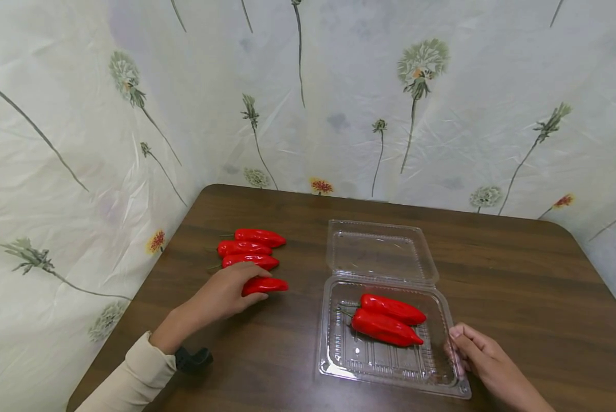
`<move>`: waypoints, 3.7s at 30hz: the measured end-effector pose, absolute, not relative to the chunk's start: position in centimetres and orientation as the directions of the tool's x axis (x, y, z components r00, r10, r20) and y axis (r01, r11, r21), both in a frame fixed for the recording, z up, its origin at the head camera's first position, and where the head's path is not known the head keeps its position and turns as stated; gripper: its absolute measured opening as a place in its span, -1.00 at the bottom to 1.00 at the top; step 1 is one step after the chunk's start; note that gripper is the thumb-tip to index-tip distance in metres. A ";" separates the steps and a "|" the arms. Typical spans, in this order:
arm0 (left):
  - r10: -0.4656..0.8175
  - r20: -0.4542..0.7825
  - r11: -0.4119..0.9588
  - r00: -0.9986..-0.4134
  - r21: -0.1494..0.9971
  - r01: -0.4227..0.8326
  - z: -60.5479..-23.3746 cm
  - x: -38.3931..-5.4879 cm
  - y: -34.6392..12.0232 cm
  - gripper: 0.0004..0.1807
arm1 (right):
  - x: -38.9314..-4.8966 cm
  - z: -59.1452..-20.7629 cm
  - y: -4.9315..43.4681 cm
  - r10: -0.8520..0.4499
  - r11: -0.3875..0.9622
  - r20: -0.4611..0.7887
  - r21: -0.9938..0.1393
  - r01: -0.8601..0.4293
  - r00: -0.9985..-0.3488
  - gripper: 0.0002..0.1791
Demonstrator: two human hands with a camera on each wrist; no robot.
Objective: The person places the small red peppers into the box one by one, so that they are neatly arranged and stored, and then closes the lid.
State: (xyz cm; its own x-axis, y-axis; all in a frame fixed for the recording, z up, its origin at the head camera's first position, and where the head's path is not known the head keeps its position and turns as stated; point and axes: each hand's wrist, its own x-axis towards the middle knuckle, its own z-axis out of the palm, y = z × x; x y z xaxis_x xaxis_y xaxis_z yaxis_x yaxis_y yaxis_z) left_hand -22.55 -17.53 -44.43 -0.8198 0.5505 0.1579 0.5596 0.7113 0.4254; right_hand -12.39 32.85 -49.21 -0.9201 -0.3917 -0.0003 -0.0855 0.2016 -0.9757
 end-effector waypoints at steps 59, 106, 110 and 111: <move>0.864 0.117 0.425 -0.489 0.349 0.835 -40.4 -19.3 -0.9 -0.54 | -12.6 -49.4 33.0 -0.408 0.152 0.001 -0.986 -0.069 -0.913 -0.71; 0.898 -0.148 0.433 -0.415 0.116 0.894 -43.1 -17.0 6.2 -0.75 | -12.5 -49.0 32.7 -0.373 0.222 -0.020 -0.973 -0.068 -0.928 -0.71; 0.892 -0.168 0.439 -0.419 0.101 0.893 -43.1 -17.0 6.4 -0.74 | -12.5 -49.1 32.7 -0.369 0.223 -0.018 -0.972 -0.070 -0.929 -0.71; 0.890 -0.174 0.441 -0.421 0.099 0.892 -43.1 -17.0 6.4 -0.74 | -12.5 -49.1 32.7 -0.368 0.224 -0.019 -0.972 -0.069 -0.930 -0.71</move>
State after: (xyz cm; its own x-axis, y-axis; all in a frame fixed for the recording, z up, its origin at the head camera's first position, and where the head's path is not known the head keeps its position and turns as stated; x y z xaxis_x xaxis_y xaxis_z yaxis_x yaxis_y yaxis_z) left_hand -16.95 6.42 -43.14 -0.4205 0.8904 -0.1742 0.8921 0.4408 0.0992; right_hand -12.46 32.66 -49.06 -0.9295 -0.3683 -0.0187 -0.0694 0.2244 -0.9720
